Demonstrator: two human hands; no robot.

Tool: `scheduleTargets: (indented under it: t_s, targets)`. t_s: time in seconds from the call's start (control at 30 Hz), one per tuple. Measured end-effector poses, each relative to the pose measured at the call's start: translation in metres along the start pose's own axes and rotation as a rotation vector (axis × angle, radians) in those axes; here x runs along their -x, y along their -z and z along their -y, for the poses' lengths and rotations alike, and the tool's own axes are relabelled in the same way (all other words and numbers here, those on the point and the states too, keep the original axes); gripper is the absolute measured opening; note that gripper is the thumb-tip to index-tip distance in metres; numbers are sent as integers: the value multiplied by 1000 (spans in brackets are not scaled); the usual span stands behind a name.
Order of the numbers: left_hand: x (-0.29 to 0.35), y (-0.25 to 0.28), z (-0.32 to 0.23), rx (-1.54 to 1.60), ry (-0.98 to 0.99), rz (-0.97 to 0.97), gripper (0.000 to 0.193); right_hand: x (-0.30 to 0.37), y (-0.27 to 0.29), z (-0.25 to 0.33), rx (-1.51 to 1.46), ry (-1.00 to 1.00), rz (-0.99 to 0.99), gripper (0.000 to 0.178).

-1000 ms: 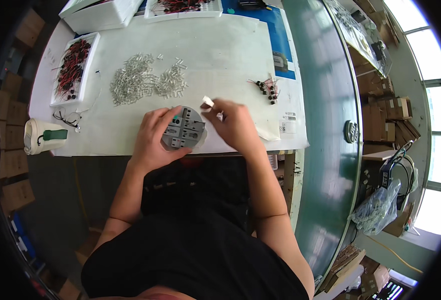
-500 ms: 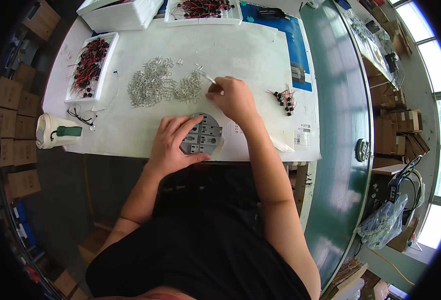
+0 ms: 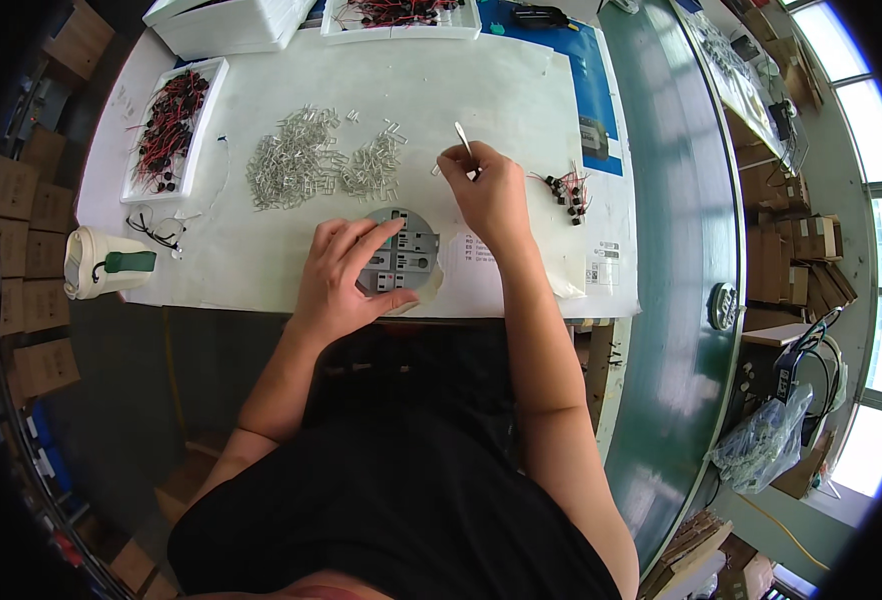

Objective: Assemble small electronic or mechanical parts onto a circular plastic base using hands and a small tool.

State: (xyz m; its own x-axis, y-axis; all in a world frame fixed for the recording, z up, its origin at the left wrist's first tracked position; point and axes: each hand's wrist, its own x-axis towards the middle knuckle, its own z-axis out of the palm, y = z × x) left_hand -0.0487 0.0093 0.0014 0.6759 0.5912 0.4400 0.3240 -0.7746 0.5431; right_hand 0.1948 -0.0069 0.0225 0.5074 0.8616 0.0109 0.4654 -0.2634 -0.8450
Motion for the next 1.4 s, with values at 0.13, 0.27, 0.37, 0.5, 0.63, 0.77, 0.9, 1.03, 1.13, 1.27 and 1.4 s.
scheduleTargets:
  t_s: [0.13,0.27,0.37,0.5,0.63,0.77,0.9,1.03,1.13,1.27,1.4]
  targets:
    - [-6,3,-3,26,11,8,85,2,-2,-5,42,188,-53,21]
    - [-7,7,2,76,38,9,89,15,12,1,26,133,92,21]
    - [-5,6,3,95,57,2,90,27,20,14,-119,-106,250,20]
    - [-3,4,5,98,71,-3,90,30,9,19,-146,-121,346,17]
    - [-1,3,6,109,79,-2,89,27,-3,29,-79,-99,342,16]
    - [-2,3,6,124,79,0,89,20,-9,21,-5,-86,349,25]
    - [-3,5,5,143,90,6,90,13,-10,35,70,-110,402,21]
    - [-3,6,5,169,98,-12,94,11,0,26,-36,-132,378,28]
    - [-3,6,5,179,95,-13,96,16,-4,23,21,-108,389,28]
    - [-2,7,6,173,91,-5,95,17,-4,25,45,-87,417,26]
    - [-4,6,4,163,82,5,96,21,-10,29,102,-92,394,25]
